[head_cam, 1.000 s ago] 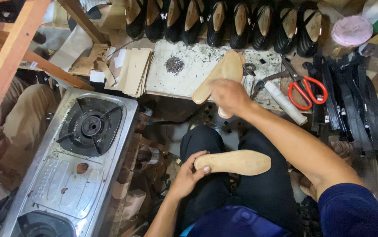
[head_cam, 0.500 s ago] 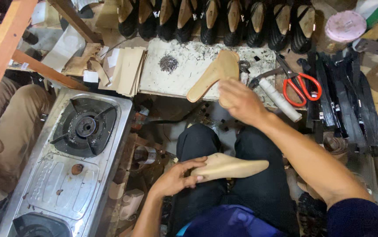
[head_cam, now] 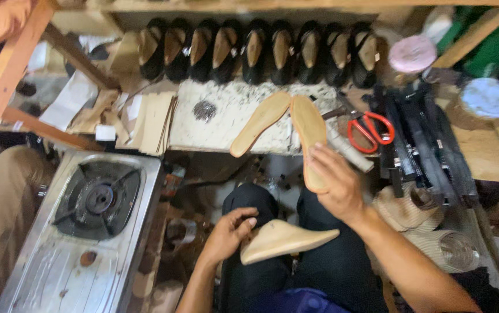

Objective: The person fits a foam insole onto a wooden shoe last and taps it down with a hammer, then trims and presses the insole edges by hand. They work on each sandal pair over their lap and place the finished lasts on the upper shelf rack.

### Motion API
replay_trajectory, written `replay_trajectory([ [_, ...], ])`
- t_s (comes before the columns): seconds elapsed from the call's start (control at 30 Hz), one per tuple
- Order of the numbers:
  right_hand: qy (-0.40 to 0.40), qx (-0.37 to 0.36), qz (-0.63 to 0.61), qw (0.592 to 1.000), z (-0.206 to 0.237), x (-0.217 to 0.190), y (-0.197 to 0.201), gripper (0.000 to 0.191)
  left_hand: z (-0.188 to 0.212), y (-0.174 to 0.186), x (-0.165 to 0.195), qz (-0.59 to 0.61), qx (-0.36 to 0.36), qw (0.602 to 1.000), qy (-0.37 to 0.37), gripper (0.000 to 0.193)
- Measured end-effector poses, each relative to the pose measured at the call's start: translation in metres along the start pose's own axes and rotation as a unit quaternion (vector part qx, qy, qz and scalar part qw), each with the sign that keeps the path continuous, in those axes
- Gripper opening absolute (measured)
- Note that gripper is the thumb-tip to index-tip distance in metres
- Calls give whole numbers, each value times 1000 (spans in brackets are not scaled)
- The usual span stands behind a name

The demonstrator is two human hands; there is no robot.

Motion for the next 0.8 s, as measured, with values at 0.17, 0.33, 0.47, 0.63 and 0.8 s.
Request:
replay_trajectory([
  [0.17,-84,-87,27,992,32,31,-29,62,-4,-9,27,-159,113,981,-22,26],
  [0.33,-117,-118,19,986,54,42,-43,64,7,-12,23,-84,184,979,-28,26],
  [0.47,-136,-79,28,987,69,38,-43,61,10,-11,4,-40,189,981,-26,26],
  [0.63,-160,-41,26,986,88,43,-36,67,11,-15,-14,13,192,981,-27,26],
  [0.8,-189,-42,-17,981,100,52,-36,71,11,-19,-16,-14,195,980,-24,25],
])
Point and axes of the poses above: each hand's wrist, its own z-axis away from the middle knuckle, its own y-axis out of the back of the hand, x = y × z, the point moved 10 cm from there along -z, towards the middle knuckle, and after that the axes turned 11 degrees about -x, right-handed, at the moved point
